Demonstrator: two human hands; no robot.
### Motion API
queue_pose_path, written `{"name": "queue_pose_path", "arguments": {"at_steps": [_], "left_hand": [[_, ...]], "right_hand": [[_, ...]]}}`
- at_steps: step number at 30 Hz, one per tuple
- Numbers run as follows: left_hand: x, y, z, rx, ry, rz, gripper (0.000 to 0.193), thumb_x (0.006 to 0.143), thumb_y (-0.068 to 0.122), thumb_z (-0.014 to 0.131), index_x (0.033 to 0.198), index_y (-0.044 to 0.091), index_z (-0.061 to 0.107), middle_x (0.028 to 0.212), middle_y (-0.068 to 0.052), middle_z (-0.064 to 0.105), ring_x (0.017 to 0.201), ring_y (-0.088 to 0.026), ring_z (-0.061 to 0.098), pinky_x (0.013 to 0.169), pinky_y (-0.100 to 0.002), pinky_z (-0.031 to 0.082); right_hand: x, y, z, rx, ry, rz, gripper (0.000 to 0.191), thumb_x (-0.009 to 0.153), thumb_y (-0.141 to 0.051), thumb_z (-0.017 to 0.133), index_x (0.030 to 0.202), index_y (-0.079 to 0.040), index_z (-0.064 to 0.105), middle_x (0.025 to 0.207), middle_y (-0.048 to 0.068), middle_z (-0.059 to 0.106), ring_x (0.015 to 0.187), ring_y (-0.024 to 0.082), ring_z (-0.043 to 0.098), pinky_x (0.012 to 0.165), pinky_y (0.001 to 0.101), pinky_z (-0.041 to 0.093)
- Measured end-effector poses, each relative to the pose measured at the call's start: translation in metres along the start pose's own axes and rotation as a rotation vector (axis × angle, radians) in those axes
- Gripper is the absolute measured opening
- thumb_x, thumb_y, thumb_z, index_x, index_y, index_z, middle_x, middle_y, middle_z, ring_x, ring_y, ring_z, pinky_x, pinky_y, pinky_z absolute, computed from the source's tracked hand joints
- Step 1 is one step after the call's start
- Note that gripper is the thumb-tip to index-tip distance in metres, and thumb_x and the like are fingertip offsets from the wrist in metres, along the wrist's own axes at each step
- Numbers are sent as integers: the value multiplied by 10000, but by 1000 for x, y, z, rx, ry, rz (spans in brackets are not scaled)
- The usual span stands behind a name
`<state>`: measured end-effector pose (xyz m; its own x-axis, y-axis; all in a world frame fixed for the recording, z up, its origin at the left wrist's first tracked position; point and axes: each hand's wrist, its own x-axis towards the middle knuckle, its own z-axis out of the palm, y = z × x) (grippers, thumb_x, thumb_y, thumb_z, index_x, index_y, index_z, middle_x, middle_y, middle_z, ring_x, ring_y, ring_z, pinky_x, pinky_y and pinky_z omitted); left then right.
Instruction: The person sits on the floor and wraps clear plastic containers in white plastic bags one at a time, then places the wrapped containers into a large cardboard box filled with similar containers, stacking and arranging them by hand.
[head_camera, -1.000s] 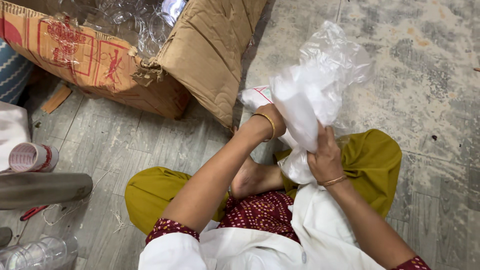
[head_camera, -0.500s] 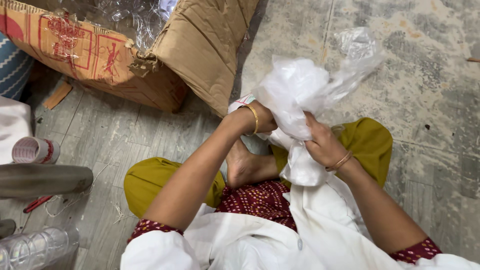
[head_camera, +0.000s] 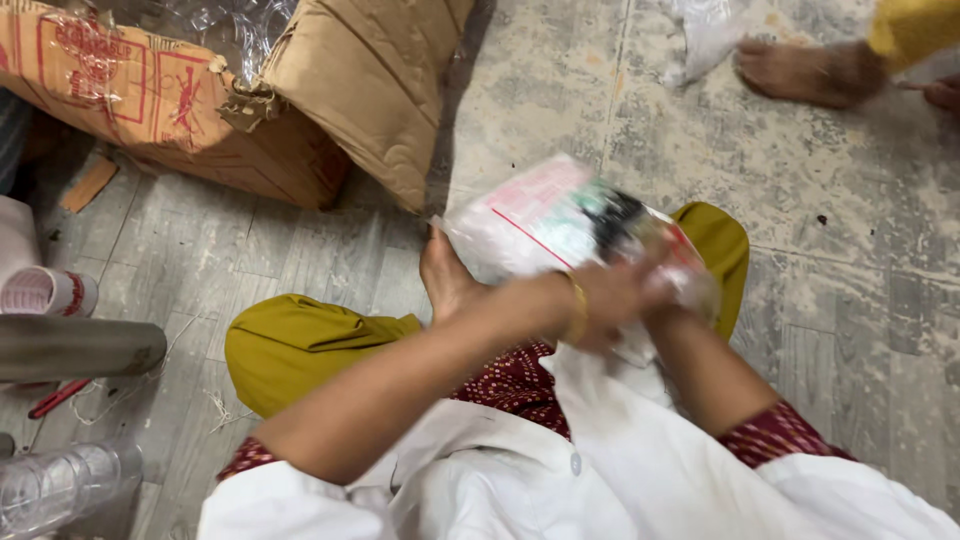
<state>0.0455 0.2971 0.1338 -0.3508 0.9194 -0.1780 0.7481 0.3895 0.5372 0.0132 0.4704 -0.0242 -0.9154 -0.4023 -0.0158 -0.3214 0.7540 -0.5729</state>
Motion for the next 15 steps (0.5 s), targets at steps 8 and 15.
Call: {"name": "queue_pose_path", "arguments": {"at_steps": [8,15], "left_hand": [[7,46,0,136,-133,-261,855,811,159,716,1540,111,274,1622,-361,-81,1182,-482,611,1079,-663,377],[-19,25,-20,2,-37,-385,775,805,1,635,1504,63,305,1650,-348,-85,1039,-464,700,844,-495,596]], "right_hand": [[-25,-39,14,-97,91,-23,559,901,-160,605,1443,-48,530,1426,255,562,1301,411,534,1087,506,391],[-64,-50,-53,-140,19,31,555,912,-208,615,1442,-66,536,1447,249,529,1323,414,499,1102,525,359]]}}
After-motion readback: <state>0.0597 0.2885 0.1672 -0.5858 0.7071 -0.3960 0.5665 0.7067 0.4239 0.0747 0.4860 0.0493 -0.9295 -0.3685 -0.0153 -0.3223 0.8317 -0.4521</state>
